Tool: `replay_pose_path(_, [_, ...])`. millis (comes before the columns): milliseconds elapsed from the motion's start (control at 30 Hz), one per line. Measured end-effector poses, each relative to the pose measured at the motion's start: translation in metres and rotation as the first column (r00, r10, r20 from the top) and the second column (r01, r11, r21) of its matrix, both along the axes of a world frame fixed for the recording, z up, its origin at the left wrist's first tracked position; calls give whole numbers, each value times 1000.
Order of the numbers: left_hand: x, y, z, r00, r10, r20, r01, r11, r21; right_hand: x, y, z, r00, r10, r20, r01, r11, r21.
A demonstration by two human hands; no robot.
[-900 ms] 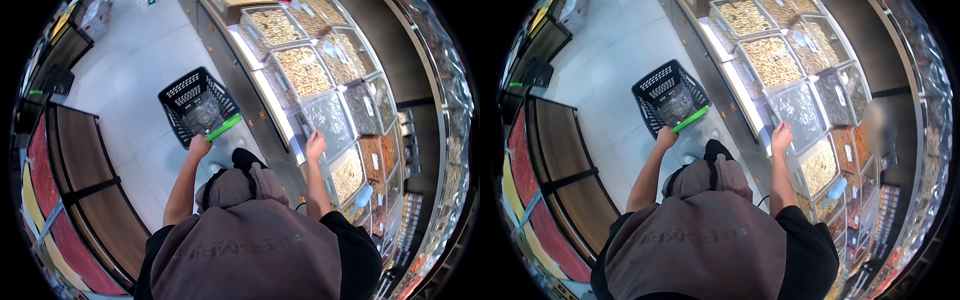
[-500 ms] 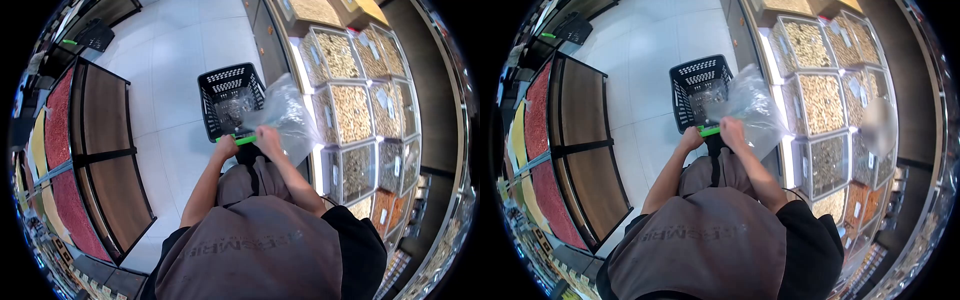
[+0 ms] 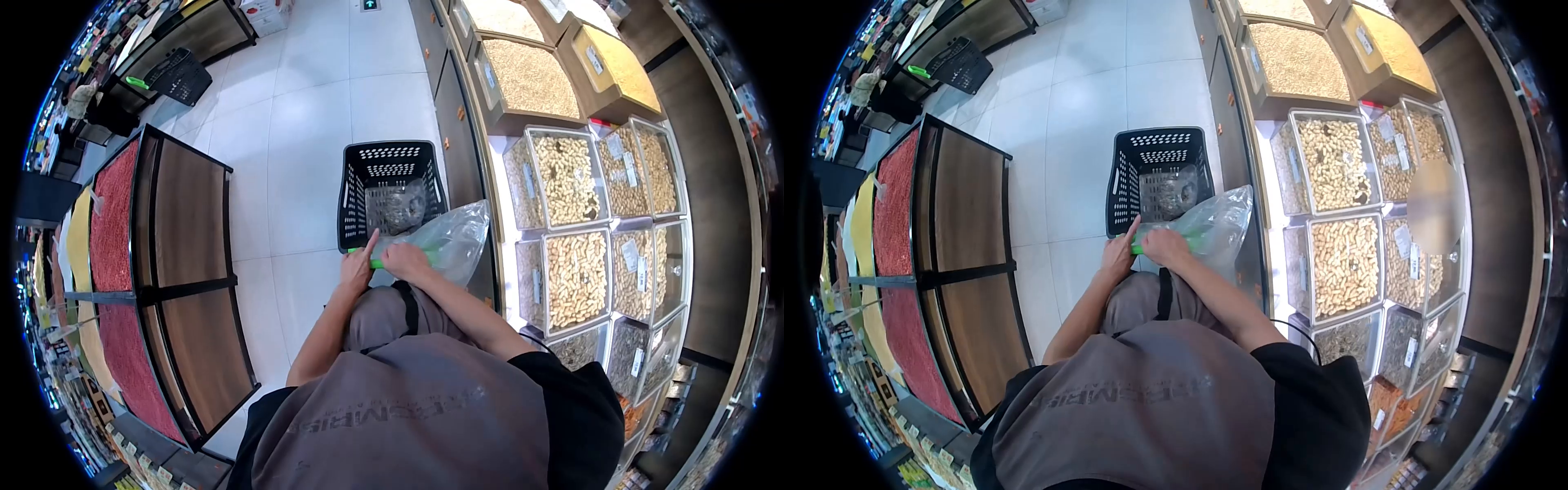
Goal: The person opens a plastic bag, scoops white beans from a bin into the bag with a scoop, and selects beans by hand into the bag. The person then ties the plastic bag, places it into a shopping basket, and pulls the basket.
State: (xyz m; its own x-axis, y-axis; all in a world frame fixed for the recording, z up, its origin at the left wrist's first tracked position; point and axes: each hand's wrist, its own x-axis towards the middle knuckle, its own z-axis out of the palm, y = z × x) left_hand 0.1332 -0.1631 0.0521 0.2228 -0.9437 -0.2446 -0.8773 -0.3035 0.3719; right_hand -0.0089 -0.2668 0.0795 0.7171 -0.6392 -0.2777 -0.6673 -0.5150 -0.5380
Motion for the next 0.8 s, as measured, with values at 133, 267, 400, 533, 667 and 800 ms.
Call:
replay_pose_path(133, [29,-34,-23,979,-160,-123,163,987,10,16,-31,5,998,-24,-60,24,1000,8])
replay_pose_path(267, [37,-66,-19,969,-147,-198,158,986,43,23,-60,1,999,-35,-40,32,996,-78])
replay_pose_path(400, [47,-96,-28,949,-155,-275,164,986,11,35,-91,-4,997,-59,-44,54,993,-101])
replay_pose_path(533, [70,-142,-23,919,-284,-272,303,953,29,55,-135,4,995,-82,-61,76,992,-97])
replay_pose_path(667, [115,-184,-37,915,-310,-258,328,944,29,97,-174,13,993,-79,-88,67,988,-140])
replay_pose_path(800, [165,-222,-28,921,-291,-260,309,951,28,148,-211,2,990,-93,-107,78,988,-135])
